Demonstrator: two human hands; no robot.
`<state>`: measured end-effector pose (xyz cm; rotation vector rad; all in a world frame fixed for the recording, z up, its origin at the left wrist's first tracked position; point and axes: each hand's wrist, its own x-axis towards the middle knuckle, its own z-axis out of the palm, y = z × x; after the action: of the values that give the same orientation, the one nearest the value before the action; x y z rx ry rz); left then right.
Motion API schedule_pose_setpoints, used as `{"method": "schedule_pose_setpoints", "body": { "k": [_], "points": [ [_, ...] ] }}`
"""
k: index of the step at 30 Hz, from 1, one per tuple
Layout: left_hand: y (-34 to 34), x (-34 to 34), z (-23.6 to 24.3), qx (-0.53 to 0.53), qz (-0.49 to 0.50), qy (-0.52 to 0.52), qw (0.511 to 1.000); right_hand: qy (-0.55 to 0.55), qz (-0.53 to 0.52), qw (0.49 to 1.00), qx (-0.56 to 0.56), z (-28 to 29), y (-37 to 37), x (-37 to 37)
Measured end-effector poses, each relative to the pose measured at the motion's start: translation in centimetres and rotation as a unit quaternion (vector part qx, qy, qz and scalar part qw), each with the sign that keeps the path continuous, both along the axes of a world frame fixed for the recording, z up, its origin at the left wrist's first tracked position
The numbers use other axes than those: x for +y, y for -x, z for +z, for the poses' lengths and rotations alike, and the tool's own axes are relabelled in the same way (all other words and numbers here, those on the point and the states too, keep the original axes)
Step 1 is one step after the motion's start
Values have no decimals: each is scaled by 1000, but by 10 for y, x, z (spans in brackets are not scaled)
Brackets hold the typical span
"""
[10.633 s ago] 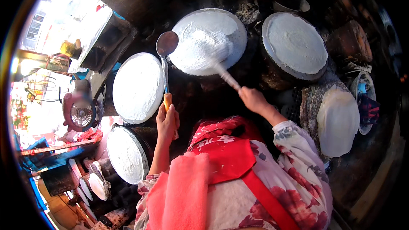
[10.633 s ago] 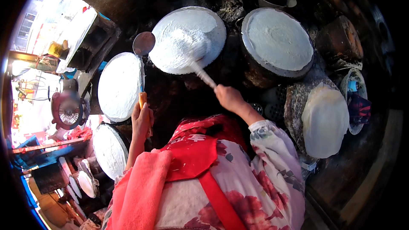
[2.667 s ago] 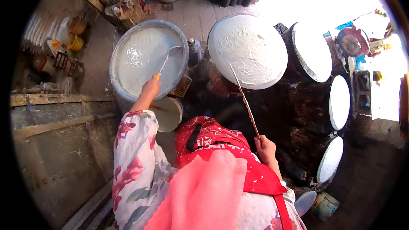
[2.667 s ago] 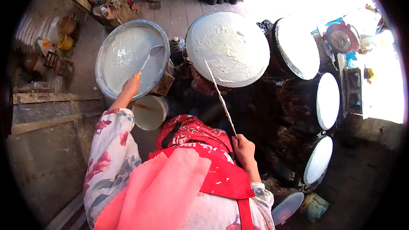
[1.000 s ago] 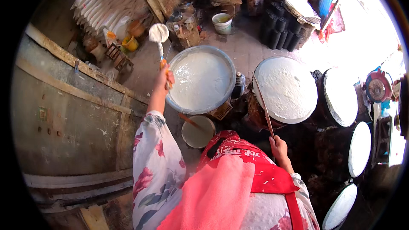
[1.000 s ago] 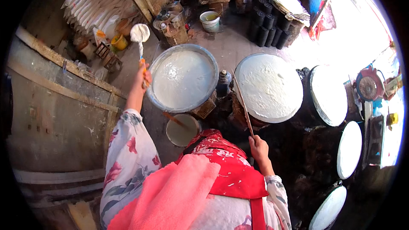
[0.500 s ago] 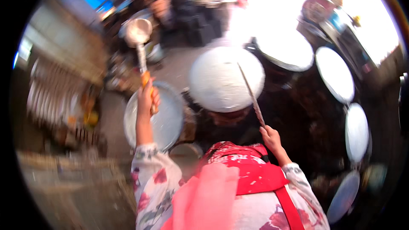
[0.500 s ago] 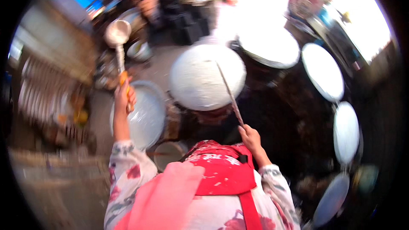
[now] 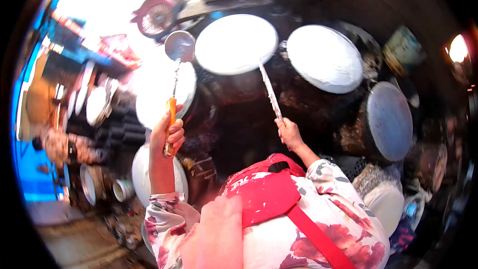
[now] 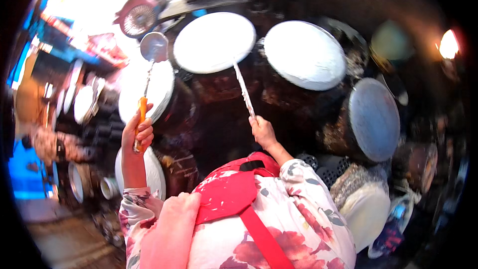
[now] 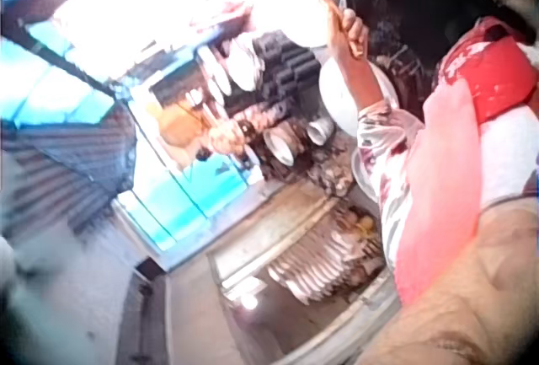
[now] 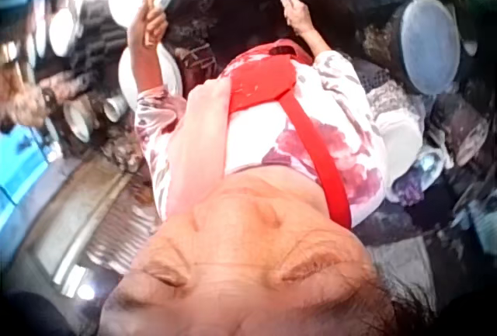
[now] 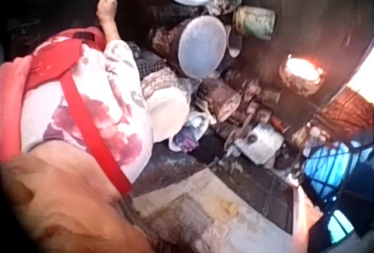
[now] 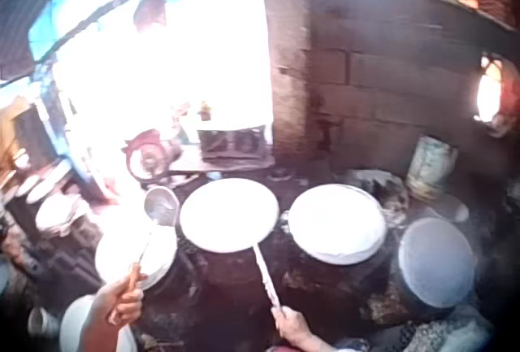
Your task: The person scoops white batter from a large metal basin and pours it onto several hot, round griddles. Using a long wooden stick, they spread the batter into thin, circular layers. The person repeatedly flips the cooking cakes to ensure even browning and removes finished ones from the griddles.
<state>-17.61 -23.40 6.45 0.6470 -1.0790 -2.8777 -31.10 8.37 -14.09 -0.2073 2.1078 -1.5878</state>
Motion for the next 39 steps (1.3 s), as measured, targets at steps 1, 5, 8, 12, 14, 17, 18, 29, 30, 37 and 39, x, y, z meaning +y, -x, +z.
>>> {"method": "schedule_pose_setpoints", "body": {
  "k": [1, 5, 8, 12, 14, 17, 18, 29, 30, 37, 39],
  "points": [
    [34, 13, 1, -1, -40, -11, 999, -2, -41, 999, -5, 10, 18, 14],
    [145, 88, 6, -7, -190, 3, 982, -10, -164, 986, 15, 9, 63, 78],
    [210, 153, 11, -16, -284, 41, 958, 10, -266, 964, -2, 18, 67, 123],
    [270, 240, 23, -10, -402, 135, 906, 14, -422, 906, 29, 27, 46, 173],
    [288, 280, 26, 7, -457, 160, 875, -11, -493, 869, 43, 35, 28, 195],
    [306, 344, 29, 56, -550, 174, 815, 4, -583, 812, 34, 33, 0, 229],
    [310, 366, 28, 75, -578, 175, 793, 3, -612, 790, 40, 35, -10, 238],
    [290, 541, -56, 203, -708, 248, 629, -111, -743, 659, 45, -16, -37, 281],
    [288, 551, -67, 211, -706, 284, 614, -139, -739, 658, 27, -23, -37, 283],
    [299, 585, -125, 461, -498, 602, 421, -286, -667, 684, -68, 39, 12, 285],
    [314, 599, -133, 473, -479, 646, 361, -304, -676, 667, -74, 32, 34, 302]
  ]
}}
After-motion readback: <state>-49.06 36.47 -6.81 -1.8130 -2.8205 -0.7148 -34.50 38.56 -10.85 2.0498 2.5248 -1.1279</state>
